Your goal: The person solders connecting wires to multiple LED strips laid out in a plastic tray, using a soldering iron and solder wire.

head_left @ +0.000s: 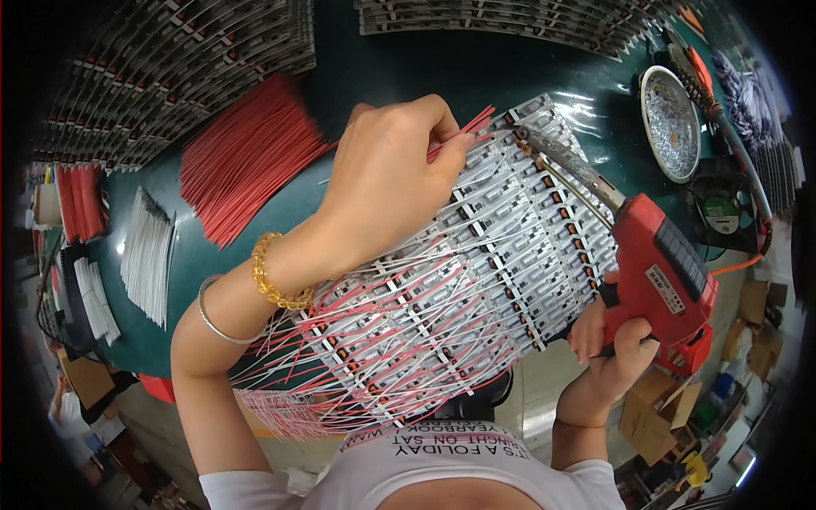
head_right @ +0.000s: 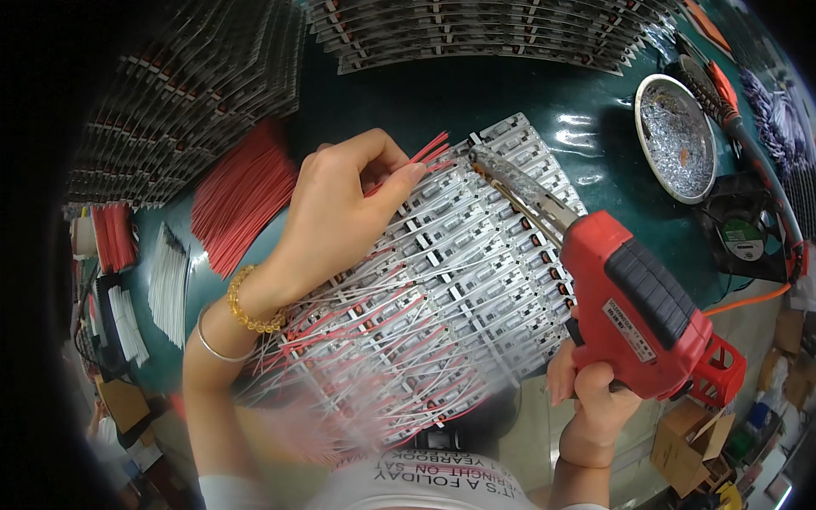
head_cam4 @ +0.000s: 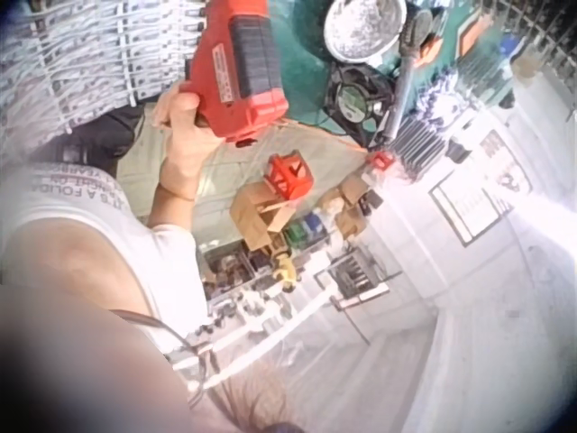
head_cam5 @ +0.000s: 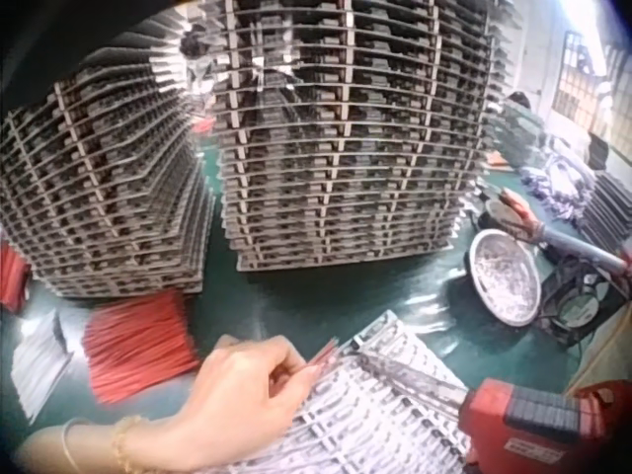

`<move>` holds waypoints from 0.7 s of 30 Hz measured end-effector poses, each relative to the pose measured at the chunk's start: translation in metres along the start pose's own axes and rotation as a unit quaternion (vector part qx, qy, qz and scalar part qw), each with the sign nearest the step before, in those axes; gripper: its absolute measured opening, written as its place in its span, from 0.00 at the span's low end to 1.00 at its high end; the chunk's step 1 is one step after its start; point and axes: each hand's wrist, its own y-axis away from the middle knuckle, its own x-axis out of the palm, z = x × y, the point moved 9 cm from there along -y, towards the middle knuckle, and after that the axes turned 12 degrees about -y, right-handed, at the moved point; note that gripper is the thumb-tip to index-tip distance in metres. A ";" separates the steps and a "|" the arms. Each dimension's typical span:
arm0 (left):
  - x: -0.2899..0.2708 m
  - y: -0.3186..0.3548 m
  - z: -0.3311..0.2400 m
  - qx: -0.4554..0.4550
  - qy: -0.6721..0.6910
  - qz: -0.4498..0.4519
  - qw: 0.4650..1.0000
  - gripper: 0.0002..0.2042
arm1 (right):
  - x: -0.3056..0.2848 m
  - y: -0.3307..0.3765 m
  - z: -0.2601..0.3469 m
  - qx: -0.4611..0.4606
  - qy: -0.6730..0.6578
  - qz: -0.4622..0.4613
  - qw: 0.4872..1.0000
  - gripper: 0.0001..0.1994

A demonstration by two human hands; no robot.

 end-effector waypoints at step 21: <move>-0.006 0.005 -0.012 0.051 -0.069 -0.058 0.995 0.07 | 0.001 0.007 0.003 -0.032 0.010 -0.014 0.999 0.37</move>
